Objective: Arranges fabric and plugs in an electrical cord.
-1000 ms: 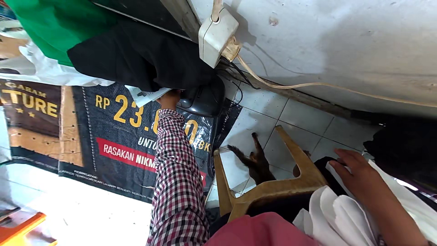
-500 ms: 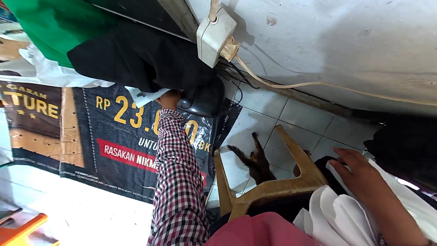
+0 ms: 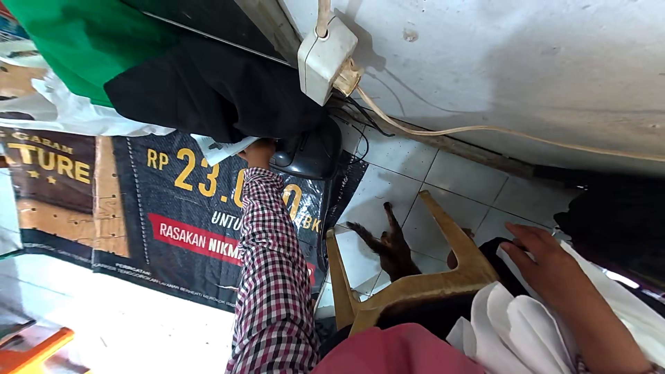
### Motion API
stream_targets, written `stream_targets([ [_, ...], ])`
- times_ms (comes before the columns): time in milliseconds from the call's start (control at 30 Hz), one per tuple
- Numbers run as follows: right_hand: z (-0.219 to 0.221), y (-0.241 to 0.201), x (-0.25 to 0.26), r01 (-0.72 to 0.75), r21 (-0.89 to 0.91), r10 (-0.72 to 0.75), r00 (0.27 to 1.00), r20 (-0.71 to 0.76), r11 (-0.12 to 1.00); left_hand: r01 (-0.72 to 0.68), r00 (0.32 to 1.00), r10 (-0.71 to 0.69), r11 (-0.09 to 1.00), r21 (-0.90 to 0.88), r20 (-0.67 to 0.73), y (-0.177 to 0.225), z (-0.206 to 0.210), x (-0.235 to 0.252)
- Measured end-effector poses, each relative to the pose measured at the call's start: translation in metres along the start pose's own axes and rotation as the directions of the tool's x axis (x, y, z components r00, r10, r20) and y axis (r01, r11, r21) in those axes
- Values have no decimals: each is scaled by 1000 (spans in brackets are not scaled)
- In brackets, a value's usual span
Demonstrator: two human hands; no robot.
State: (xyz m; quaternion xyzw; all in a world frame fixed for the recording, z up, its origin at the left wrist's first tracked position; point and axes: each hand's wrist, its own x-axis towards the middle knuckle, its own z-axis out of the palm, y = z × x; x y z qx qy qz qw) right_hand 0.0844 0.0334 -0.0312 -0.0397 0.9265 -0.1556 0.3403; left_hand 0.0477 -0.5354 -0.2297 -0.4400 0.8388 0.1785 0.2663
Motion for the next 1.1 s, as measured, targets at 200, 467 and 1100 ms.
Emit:
stream_targets([
  [200,1,2,1,-1,12,1,1000,5,1000,-12,1000,11,999,-49,-29,-2,2,-1],
  [467,2,2,1,-3,19,3,1000,-3,1000,12,1000,-13,999,-44,-18,1,2,-1],
  [1100,-34,-30,-7,-15,169,38,990,-132,986,-93,989,100,993,-70,111,39,-1,-106],
])
